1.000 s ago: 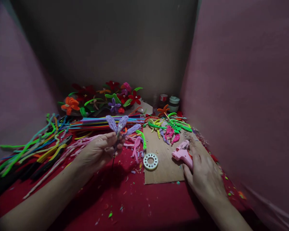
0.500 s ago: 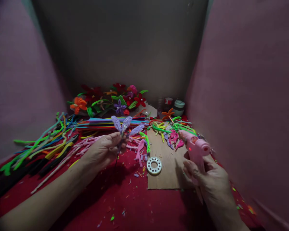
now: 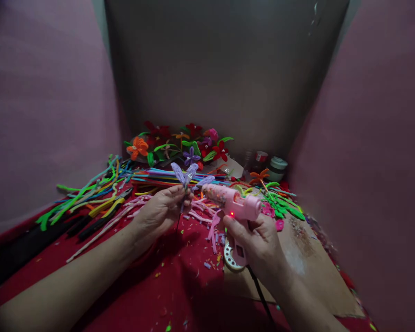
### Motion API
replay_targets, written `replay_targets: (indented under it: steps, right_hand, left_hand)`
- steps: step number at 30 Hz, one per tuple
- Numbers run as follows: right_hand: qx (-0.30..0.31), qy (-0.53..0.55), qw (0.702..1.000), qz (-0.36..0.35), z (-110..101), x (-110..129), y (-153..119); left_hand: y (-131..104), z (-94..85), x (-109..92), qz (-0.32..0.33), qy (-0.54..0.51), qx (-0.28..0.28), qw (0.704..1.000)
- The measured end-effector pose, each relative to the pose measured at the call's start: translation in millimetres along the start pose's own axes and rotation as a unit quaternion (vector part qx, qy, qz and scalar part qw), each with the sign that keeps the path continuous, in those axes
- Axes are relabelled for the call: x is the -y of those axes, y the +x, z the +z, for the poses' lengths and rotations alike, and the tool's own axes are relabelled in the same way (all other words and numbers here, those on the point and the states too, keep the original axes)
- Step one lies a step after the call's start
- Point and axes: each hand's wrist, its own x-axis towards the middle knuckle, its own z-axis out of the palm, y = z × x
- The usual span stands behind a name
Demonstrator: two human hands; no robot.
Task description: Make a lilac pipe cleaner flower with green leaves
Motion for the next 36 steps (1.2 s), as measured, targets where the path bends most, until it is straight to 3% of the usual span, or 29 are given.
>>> replay_targets:
  steps: [6, 17, 36]
  right_hand:
    - [0.007, -0.019, 1.000, -0.002, 10.7, -14.2, 1.3]
    - [-0.009, -0.038, 0.999, -0.010, 8.2, -20.0, 0.0]
    - [-0.011, -0.068, 0.996, -0.052, 11.3, -8.3, -0.4]
  left_hand:
    - [2.0, -4.5, 3.4, 0.000, 0.021, 0.005, 1.000]
    - [0.6, -3.0, 5.8, 0.001, 0.060, -0.010, 0.998]
    - [-3.7, 1.2, 6.0, 0.005, 0.092, -0.007, 0.996]
